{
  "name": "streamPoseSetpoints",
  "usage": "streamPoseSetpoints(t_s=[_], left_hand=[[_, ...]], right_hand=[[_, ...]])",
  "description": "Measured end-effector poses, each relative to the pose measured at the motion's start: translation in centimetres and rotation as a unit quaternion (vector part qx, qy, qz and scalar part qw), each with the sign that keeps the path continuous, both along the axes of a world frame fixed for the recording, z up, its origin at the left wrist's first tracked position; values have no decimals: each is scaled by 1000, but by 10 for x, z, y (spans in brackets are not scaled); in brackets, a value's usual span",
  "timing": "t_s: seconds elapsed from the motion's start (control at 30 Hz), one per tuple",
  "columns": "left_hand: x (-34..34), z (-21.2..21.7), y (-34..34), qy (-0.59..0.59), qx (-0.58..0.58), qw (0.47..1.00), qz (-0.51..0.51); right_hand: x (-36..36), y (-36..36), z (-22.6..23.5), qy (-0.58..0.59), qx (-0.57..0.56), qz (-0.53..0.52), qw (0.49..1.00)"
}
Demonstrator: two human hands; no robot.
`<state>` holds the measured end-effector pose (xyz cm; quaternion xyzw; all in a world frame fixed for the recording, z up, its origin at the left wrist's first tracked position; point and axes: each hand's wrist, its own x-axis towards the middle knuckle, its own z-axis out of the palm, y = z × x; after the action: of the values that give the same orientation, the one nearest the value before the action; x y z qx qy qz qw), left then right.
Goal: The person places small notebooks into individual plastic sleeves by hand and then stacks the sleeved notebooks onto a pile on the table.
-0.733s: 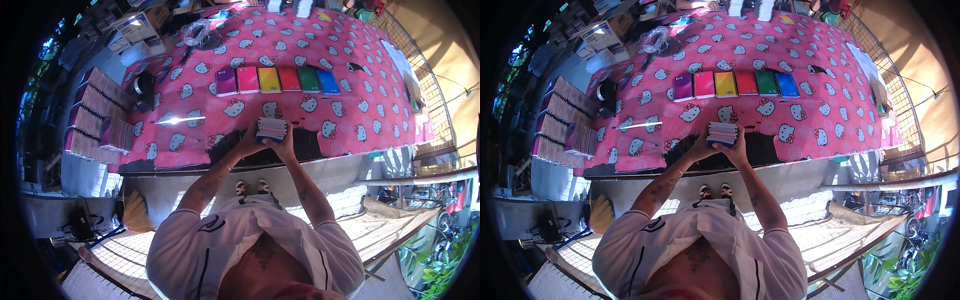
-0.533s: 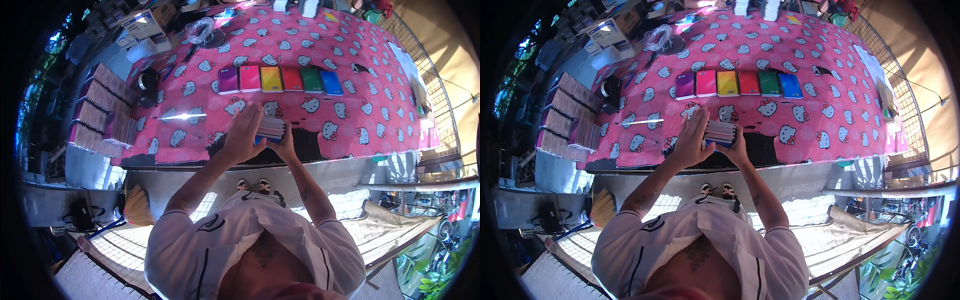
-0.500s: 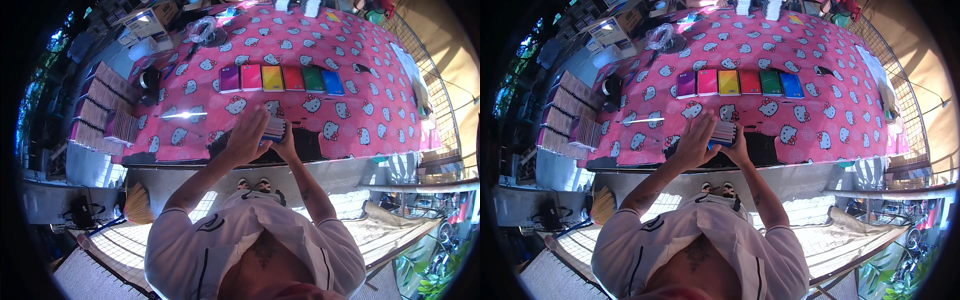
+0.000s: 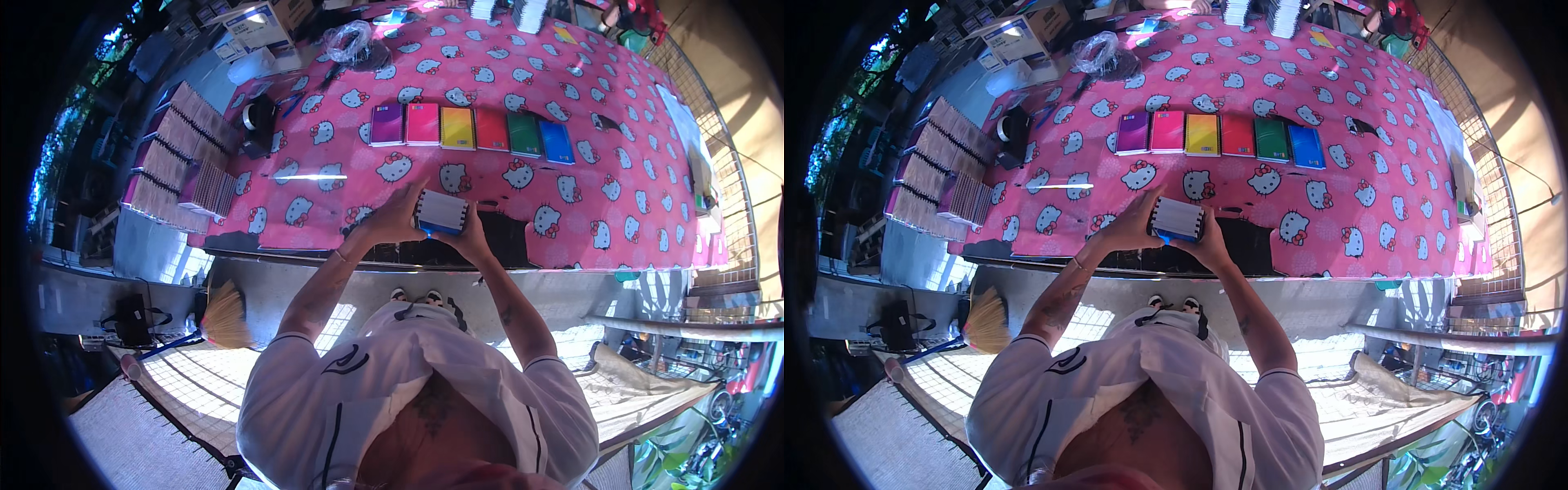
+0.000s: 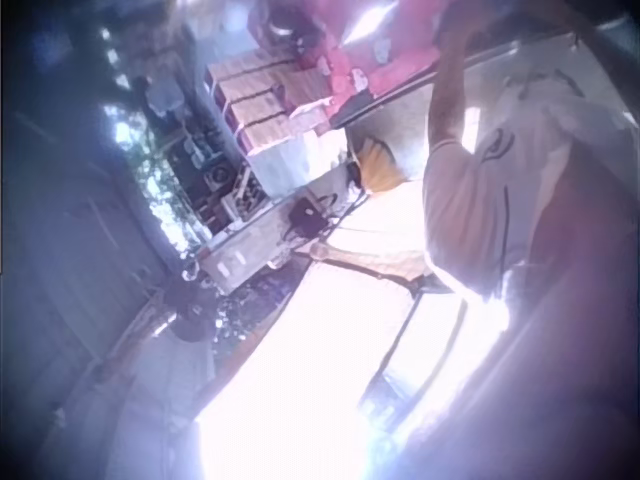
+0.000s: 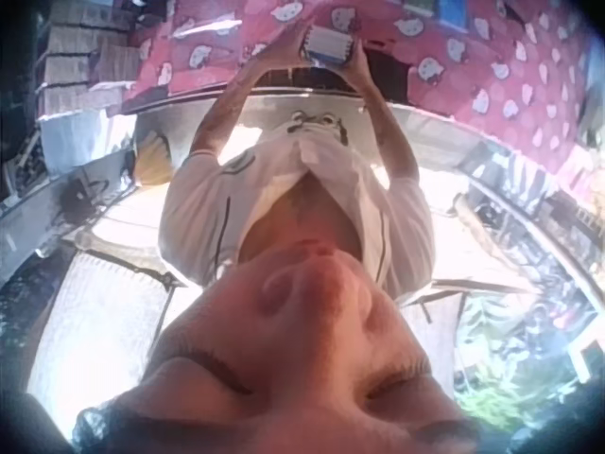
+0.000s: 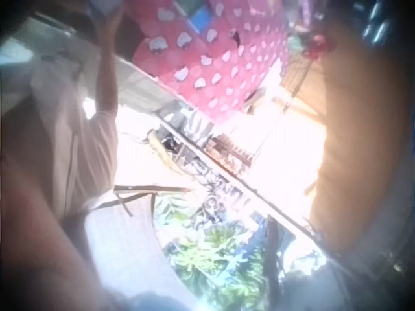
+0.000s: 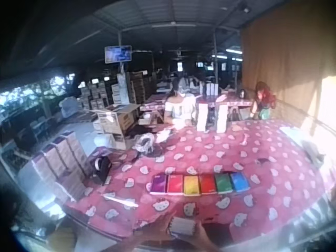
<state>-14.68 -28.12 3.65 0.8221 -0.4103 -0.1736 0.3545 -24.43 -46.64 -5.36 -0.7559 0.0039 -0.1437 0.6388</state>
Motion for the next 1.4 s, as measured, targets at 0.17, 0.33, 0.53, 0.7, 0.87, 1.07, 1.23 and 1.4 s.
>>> streamPoseSetpoints(t_s=[0.17,0.33,0.53,0.7,0.87,1.07,1.23,1.4], left_hand=[[-32,13,-30,-310,60,942,-111],[5,19,-28,-303,124,935,-136],[13,34,70,-108,9,975,192],[90,-5,218,155,-245,875,388],[168,-24,274,265,-163,874,373],[199,-61,257,306,-66,867,389],[216,-69,264,136,110,919,355],[201,-60,270,50,97,914,390]], right_hand=[[5,0,-20,46,36,2,998],[8,4,2,14,-10,-9,1000],[35,49,47,-62,-46,-9,997],[110,131,20,-57,-248,64,965],[196,193,-9,12,-407,41,912],[210,179,-5,103,-449,123,879],[224,185,-19,56,-352,9,934],[218,229,-3,291,150,48,944]])
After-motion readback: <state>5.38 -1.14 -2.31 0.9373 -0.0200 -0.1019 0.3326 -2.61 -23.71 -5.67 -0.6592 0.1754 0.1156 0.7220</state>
